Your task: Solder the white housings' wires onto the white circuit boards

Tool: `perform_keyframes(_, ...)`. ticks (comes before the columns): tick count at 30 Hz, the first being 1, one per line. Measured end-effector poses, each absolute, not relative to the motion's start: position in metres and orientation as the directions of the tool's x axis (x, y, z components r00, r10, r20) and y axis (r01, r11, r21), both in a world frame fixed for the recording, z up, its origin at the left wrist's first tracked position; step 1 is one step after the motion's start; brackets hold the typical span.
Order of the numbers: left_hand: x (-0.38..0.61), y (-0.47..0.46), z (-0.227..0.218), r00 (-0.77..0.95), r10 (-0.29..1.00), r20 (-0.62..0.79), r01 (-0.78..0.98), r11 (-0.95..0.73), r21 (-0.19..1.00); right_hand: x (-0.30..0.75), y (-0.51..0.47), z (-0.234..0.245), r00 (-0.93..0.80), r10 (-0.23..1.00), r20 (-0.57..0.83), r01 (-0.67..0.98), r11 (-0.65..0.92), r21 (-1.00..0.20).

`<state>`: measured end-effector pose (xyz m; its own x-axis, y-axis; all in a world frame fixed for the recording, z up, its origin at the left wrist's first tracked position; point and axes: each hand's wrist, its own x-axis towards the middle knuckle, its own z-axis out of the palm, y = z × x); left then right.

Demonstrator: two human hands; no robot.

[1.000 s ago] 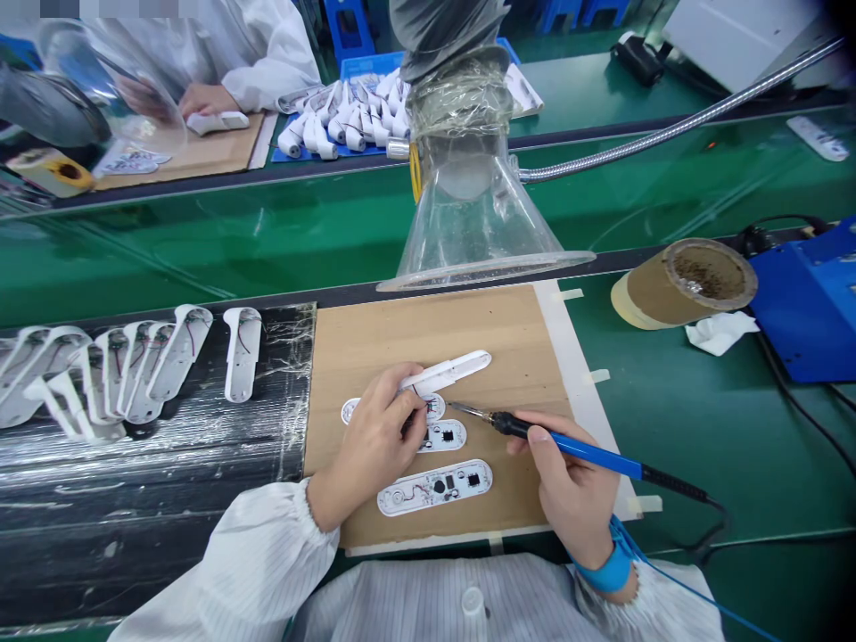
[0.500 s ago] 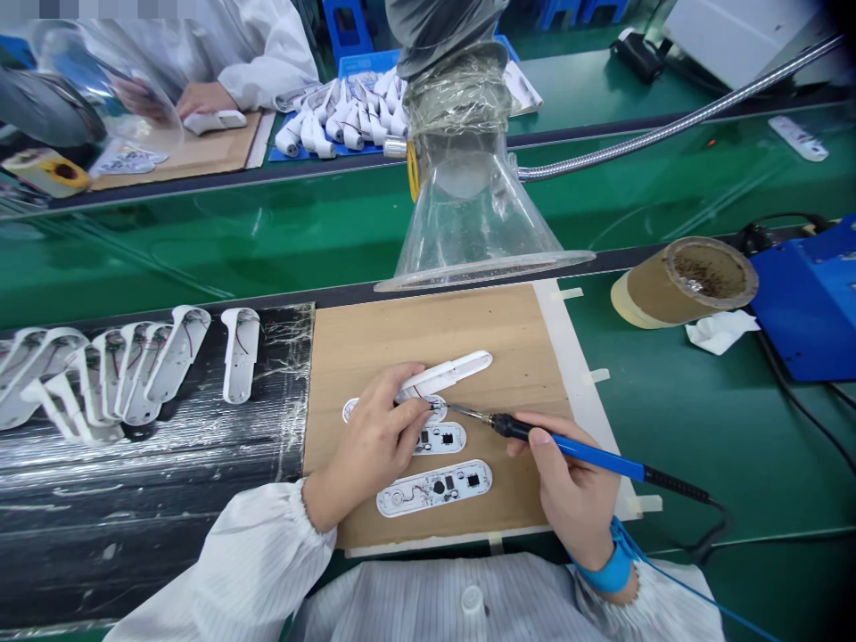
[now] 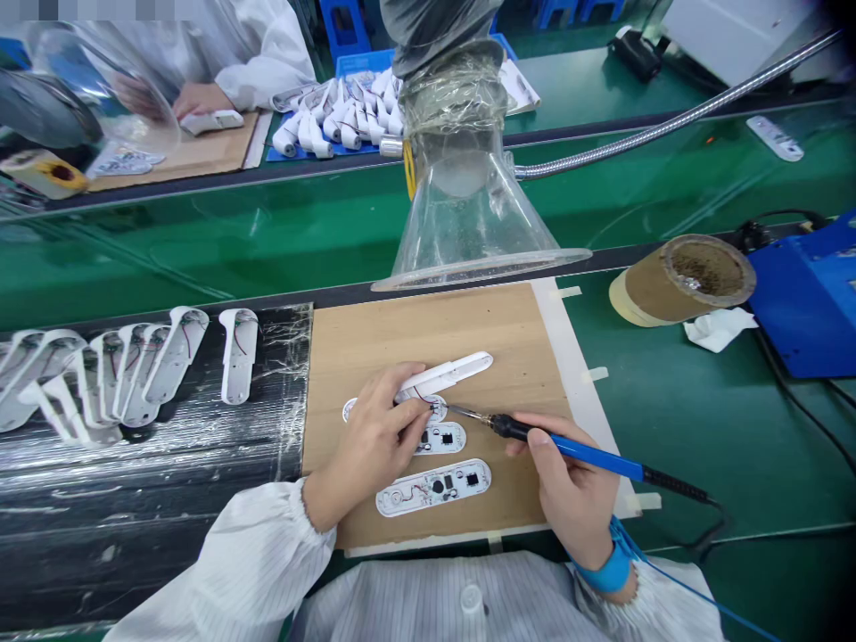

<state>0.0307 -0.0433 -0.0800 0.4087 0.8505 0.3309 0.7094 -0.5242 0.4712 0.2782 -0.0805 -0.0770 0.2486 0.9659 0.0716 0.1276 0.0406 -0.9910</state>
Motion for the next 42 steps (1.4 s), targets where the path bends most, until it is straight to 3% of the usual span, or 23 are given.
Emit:
perform_keyframes(7, 0.028, -0.041, -0.073, 0.519, 0.784, 0.34, 0.744, -0.611, 0.271, 0.28, -0.082, -0.08, 0.199, 0.976, 0.09, 0.14, 0.062, -0.988)
perform_keyframes(23, 0.031, -0.037, -0.056, 0.675, 0.701, 0.23, 0.718, -0.696, 0.017, 0.28, -0.083, -0.08, 0.17, 0.98, 0.107, 0.147, 0.082, -0.986)
perform_keyframes(36, 0.032, -0.038, -0.056, 0.696, 0.677, 0.239, 0.706, -0.706, -0.059, 0.284, -0.084, -0.08, 0.232, 0.967, 0.102, 0.157, 0.066, -0.985)
perform_keyframes(42, 0.031, -0.037, -0.056, 0.688, 0.689, 0.227, 0.712, -0.701, -0.034, 0.286, -0.084, -0.082, 0.258, 0.961, 0.1, 0.135, 0.067, -0.989)
